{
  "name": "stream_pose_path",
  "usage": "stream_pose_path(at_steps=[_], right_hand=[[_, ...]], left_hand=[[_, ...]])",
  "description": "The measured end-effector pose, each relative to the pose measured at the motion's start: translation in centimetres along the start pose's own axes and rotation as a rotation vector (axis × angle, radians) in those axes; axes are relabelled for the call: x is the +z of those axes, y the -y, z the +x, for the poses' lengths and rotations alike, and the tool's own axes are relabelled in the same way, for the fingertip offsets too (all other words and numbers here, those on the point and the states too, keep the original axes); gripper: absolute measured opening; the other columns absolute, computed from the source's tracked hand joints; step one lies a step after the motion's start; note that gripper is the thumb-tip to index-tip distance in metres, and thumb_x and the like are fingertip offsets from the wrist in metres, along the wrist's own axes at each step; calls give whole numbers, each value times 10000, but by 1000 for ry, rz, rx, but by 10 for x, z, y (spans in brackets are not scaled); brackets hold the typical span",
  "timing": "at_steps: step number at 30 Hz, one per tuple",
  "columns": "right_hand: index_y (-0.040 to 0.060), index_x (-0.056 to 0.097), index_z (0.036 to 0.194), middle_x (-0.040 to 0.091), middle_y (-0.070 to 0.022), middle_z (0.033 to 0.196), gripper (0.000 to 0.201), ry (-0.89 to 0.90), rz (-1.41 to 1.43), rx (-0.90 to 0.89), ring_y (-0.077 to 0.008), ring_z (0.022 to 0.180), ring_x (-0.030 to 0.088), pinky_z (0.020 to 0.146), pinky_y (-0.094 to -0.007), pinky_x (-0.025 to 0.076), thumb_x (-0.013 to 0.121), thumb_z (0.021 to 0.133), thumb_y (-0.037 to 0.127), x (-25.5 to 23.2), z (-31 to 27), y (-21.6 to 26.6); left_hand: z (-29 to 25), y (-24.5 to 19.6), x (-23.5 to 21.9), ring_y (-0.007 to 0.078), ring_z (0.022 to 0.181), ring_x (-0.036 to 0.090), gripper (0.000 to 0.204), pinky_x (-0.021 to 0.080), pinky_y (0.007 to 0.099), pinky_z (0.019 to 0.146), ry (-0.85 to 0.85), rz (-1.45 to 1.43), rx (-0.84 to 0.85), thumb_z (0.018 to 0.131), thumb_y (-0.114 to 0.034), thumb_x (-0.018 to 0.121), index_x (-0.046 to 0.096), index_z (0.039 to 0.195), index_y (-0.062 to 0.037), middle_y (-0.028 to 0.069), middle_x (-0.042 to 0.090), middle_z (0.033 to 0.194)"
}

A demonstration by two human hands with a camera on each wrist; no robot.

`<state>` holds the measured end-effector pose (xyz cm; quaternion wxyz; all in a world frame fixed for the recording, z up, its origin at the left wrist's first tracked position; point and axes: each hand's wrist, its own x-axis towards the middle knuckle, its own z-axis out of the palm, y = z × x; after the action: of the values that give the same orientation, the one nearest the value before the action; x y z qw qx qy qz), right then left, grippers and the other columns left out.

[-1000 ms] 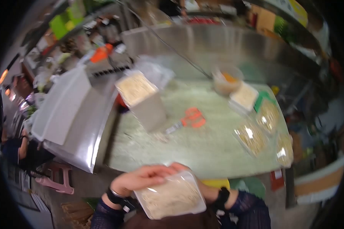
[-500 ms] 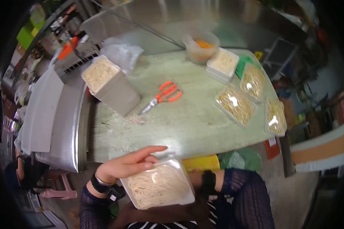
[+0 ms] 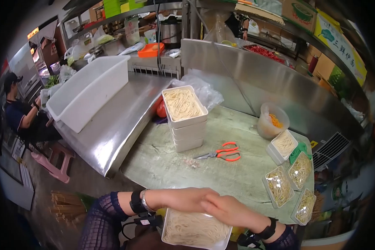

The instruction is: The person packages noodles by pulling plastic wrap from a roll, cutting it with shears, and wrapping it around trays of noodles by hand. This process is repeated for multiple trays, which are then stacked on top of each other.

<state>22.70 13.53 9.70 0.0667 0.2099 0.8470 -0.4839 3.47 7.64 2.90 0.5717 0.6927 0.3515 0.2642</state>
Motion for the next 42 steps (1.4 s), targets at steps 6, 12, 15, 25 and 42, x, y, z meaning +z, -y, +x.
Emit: stream_pose_path(at_steps=[6,12,15,25,42], right_hand=[[77,566,1111,612,20,833,174,32,399,-27,-46,741,545,670,-234,445,543,997,206,11,6,-40],[35,558,1113,639,12,870,203,-124,747,64,-11,764,574,677,-180,455,609,952,147,16,-6,-55],[34,556,1116,645,12,880,233,-151,745,75,-15,771,585,681,-183,463,634,935,158,19,-3,-61],[34,554,1110,662,-4,912,232,-134,768,114,-29,793,606,699,-190,477,648,922,133,20,2,-56],[31,558,1085,679,-11,894,185,-116,718,187,-34,791,620,683,-190,483,644,930,84,21,9,-41]], left_hand=[[-50,-9,-18,170,1054,591,412,461,311,933,-378,-263,-80,1000,-281,487,504,1319,-21,95,626,1173],[-113,7,20,112,934,589,311,483,270,844,-995,-108,42,896,-37,638,624,1206,-32,52,626,1027],[-115,10,34,164,788,607,391,504,268,659,-1071,501,187,735,-10,756,683,1112,-86,52,620,933],[-96,26,28,189,661,574,185,478,283,563,-1224,840,231,749,-6,715,697,916,-85,47,592,838],[-118,30,29,81,773,595,175,480,230,704,-591,-1155,-90,983,-201,588,625,1003,-32,13,635,854]])
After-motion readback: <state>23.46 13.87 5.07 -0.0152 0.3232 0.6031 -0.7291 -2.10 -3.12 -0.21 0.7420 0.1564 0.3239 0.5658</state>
